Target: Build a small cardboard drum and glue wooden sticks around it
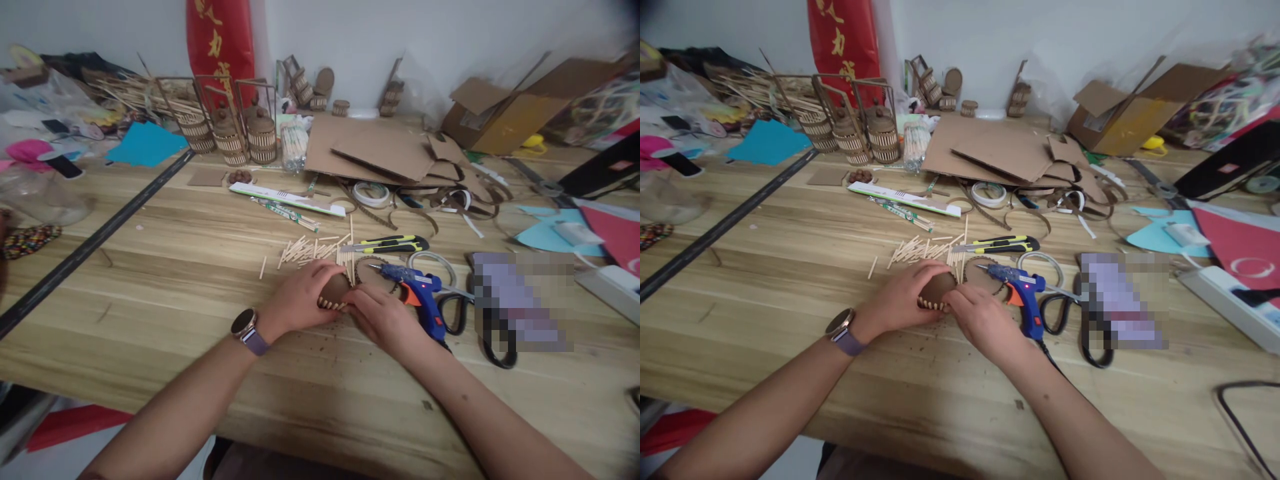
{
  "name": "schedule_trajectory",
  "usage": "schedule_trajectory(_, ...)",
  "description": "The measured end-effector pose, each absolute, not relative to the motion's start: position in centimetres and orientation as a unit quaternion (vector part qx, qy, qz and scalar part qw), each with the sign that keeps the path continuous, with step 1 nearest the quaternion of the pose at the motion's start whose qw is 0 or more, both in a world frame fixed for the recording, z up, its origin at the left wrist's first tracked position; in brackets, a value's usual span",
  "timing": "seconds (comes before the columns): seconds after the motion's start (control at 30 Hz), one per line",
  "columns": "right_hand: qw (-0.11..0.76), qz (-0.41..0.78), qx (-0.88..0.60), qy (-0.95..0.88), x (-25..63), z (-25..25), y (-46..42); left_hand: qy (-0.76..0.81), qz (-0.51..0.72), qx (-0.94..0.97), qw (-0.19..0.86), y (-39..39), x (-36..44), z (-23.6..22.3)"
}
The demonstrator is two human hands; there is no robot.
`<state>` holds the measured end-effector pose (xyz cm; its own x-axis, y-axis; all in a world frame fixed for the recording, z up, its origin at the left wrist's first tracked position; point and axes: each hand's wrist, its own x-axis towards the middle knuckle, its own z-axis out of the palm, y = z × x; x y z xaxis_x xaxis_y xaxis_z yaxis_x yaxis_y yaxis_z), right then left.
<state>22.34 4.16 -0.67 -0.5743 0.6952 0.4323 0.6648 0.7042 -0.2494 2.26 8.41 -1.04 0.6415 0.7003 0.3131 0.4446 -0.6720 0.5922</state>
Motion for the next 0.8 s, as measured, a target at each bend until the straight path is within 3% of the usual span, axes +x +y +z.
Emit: schedule_trajectory(0.8, 0.278, 0.028, -0.406, -0.870, 23.5, 0.3, 3.6, 0.326, 0.277, 0.868, 0.253, 8.4, 1.9, -1.2)
